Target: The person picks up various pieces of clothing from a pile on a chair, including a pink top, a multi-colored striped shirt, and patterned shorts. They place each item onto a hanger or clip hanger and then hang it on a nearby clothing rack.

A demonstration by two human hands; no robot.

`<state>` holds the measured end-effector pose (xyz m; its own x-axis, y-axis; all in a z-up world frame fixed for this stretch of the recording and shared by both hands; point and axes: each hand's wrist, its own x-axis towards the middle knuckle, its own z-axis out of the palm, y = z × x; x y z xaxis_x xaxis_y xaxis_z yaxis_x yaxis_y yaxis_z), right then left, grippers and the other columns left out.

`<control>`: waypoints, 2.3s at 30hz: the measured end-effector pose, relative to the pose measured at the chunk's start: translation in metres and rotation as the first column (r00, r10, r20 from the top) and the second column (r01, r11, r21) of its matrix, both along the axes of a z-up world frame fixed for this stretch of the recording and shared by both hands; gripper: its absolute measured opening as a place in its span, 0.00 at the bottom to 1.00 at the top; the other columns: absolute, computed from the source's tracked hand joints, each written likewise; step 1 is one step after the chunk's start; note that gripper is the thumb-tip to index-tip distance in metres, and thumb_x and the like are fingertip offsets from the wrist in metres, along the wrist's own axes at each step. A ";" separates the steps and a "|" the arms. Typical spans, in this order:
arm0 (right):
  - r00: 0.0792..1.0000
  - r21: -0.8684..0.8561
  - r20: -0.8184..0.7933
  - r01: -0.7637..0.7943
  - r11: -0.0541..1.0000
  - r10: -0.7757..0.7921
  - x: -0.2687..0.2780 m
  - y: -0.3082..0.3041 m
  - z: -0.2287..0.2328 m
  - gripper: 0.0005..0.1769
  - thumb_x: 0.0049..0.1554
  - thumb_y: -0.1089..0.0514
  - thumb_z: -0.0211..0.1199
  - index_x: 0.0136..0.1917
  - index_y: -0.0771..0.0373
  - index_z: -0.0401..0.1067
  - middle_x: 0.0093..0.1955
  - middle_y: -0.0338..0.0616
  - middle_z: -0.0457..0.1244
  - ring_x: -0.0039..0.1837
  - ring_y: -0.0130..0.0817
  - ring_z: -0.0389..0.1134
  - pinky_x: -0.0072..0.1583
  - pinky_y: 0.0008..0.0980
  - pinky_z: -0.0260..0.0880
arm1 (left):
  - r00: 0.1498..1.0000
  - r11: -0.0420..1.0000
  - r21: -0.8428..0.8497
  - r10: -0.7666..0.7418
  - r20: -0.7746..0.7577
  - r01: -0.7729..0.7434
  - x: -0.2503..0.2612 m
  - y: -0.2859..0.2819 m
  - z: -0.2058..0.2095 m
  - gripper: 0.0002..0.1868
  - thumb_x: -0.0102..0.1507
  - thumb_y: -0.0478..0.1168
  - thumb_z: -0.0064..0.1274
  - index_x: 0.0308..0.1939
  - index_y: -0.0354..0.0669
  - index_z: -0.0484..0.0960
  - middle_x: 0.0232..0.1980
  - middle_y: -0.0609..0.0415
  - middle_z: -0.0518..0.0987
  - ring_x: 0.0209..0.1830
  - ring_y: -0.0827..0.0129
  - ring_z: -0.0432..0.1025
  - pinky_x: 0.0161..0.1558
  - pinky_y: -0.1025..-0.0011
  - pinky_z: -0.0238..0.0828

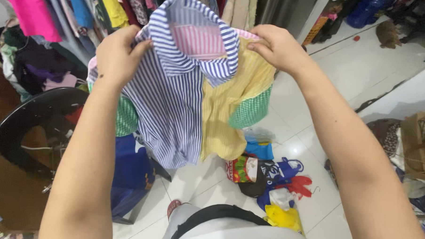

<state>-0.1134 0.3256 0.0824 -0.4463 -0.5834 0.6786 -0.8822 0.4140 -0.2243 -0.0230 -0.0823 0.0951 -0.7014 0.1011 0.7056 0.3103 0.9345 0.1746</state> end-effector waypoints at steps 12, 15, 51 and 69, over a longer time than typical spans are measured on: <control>0.964 -0.122 -0.064 0.248 0.961 -0.258 0.026 -0.016 0.017 0.13 0.66 0.49 0.68 0.57 0.60 0.75 0.45 0.54 0.68 0.48 0.54 0.71 0.47 0.44 0.69 | 0.972 0.996 0.048 0.089 -0.216 -0.080 0.000 -0.028 -0.007 0.44 0.61 0.51 0.74 0.75 0.47 0.66 0.69 0.42 0.64 0.69 0.44 0.57 0.68 0.48 0.52; 0.967 -0.137 -0.001 0.251 0.958 -0.254 0.023 -0.036 0.021 0.13 0.64 0.50 0.67 0.55 0.60 0.75 0.41 0.54 0.68 0.45 0.54 0.71 0.45 0.44 0.68 | 0.965 0.970 0.145 0.215 -0.151 -0.194 -0.008 -0.065 -0.022 0.45 0.59 0.52 0.74 0.73 0.48 0.66 0.67 0.41 0.64 0.68 0.42 0.57 0.68 0.48 0.53; 0.755 0.076 0.280 0.599 0.797 -0.593 -0.164 -0.107 0.032 0.15 0.58 0.49 0.65 0.56 0.54 0.78 0.46 0.51 0.71 0.46 0.50 0.73 0.47 0.43 0.72 | 0.945 0.956 -0.043 -0.279 0.170 0.290 -0.300 -0.159 0.054 0.19 0.55 0.35 0.60 0.51 0.45 0.83 0.56 0.47 0.80 0.60 0.49 0.72 0.60 0.59 0.69; 0.933 0.180 0.354 -0.003 0.984 -0.062 -0.347 -0.042 0.005 0.33 0.47 0.60 0.70 0.65 0.65 0.65 0.58 0.58 0.68 0.57 0.49 0.71 0.57 0.40 0.70 | 0.883 0.904 -0.015 -0.415 0.220 0.428 -0.487 0.014 -0.032 0.07 0.61 0.30 0.52 0.43 0.40 0.78 0.44 0.43 0.79 0.50 0.46 0.73 0.51 0.54 0.69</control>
<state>-0.4600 0.2835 0.0878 -0.6589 -0.6609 0.3593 -0.7436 0.5002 -0.4437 -0.5101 -0.0678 0.0632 -0.7123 0.4576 0.5321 0.6401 0.7346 0.2251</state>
